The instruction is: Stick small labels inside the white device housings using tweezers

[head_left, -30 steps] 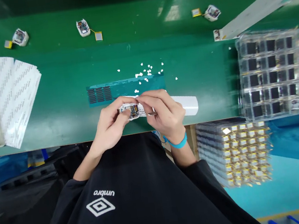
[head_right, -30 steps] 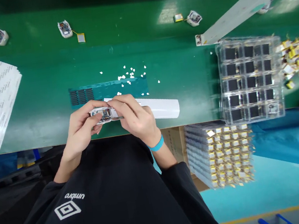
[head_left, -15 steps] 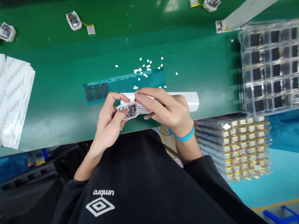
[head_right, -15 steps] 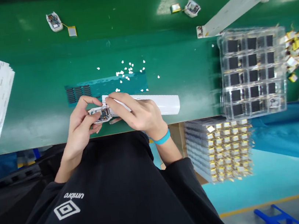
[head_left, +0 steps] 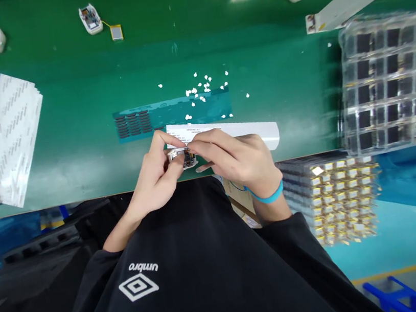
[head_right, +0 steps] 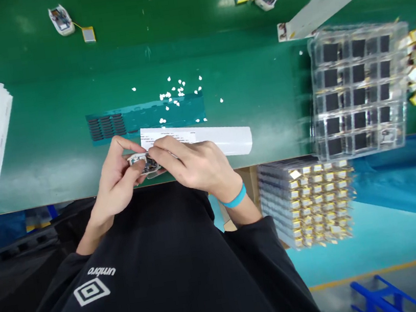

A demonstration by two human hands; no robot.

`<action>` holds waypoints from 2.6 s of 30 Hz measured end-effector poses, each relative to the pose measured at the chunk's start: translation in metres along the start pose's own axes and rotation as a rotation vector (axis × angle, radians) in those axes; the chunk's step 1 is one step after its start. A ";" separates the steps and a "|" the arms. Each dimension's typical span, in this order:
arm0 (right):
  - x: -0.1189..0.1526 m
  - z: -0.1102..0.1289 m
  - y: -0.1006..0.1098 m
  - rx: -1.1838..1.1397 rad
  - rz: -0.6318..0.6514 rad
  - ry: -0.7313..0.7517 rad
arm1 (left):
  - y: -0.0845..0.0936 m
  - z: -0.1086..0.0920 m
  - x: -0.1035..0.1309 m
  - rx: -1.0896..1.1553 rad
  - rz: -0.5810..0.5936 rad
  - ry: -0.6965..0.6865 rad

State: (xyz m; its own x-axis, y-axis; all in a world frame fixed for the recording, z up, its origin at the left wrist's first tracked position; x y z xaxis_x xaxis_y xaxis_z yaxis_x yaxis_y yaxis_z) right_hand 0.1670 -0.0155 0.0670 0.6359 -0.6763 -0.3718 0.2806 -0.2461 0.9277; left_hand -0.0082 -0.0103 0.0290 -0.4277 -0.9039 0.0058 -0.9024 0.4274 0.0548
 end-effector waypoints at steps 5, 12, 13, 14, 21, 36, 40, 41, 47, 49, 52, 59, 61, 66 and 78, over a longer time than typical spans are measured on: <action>-0.004 0.017 0.014 0.177 0.028 0.008 | -0.003 -0.013 0.001 -0.146 -0.078 -0.123; 0.006 0.004 0.009 -0.442 0.059 -0.252 | -0.009 -0.002 0.004 0.002 -0.118 -0.093; 0.007 0.000 0.005 -0.611 0.045 -0.328 | -0.010 -0.001 0.005 0.005 -0.107 -0.091; 0.009 -0.003 0.001 -0.754 0.029 -0.405 | -0.012 -0.001 0.006 -0.001 -0.087 -0.095; 0.017 0.001 -0.025 -1.280 -0.036 -0.745 | -0.019 0.001 0.004 -0.089 0.013 -0.089; 0.088 -0.049 -0.020 -0.974 -0.670 -0.974 | -0.045 0.004 -0.033 -0.479 0.087 -0.290; 0.104 -0.062 -0.026 -0.956 -0.535 -1.028 | -0.050 0.025 -0.048 -0.585 0.198 -0.283; 0.106 -0.063 -0.030 -0.979 -0.496 -1.030 | -0.049 0.029 -0.051 -0.584 0.206 -0.270; 0.115 -0.066 -0.055 -0.979 -0.517 -1.046 | -0.045 0.038 -0.055 -0.542 0.174 -0.174; 0.115 -0.064 -0.057 -0.958 -0.521 -1.058 | -0.044 0.038 -0.055 -0.536 0.171 -0.165; 0.113 -0.061 -0.055 -0.929 -0.500 -1.060 | -0.044 0.037 -0.054 -0.522 0.167 -0.170; 0.112 -0.059 -0.051 -0.933 -0.448 -1.021 | -0.044 0.039 -0.053 -0.521 0.153 -0.184; 0.113 -0.059 -0.052 -0.950 -0.476 -1.022 | -0.044 0.038 -0.053 -0.521 0.155 -0.184; 0.111 -0.058 -0.052 -0.985 -0.506 -1.023 | -0.044 0.039 -0.054 -0.505 0.139 -0.181; 0.111 -0.064 -0.047 -0.955 -0.633 -1.088 | -0.040 0.034 -0.052 -0.428 0.084 -0.201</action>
State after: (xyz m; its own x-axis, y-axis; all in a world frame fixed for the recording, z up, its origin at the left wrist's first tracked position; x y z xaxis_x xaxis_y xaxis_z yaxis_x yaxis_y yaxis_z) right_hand 0.2699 -0.0344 -0.0199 -0.4369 -0.8955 -0.0846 0.8878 -0.4445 0.1195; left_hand 0.0488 0.0201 -0.0071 -0.5376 -0.8273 -0.1631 -0.7801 0.4145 0.4687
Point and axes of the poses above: each hand's wrist, its own x-axis away from the middle knuckle, its own y-axis out of the back of the hand, z = x × y, the point moved 4 cm from there along -x, towards the middle knuckle, and after that the axes turned 6 degrees about z, right-handed, at the moved point
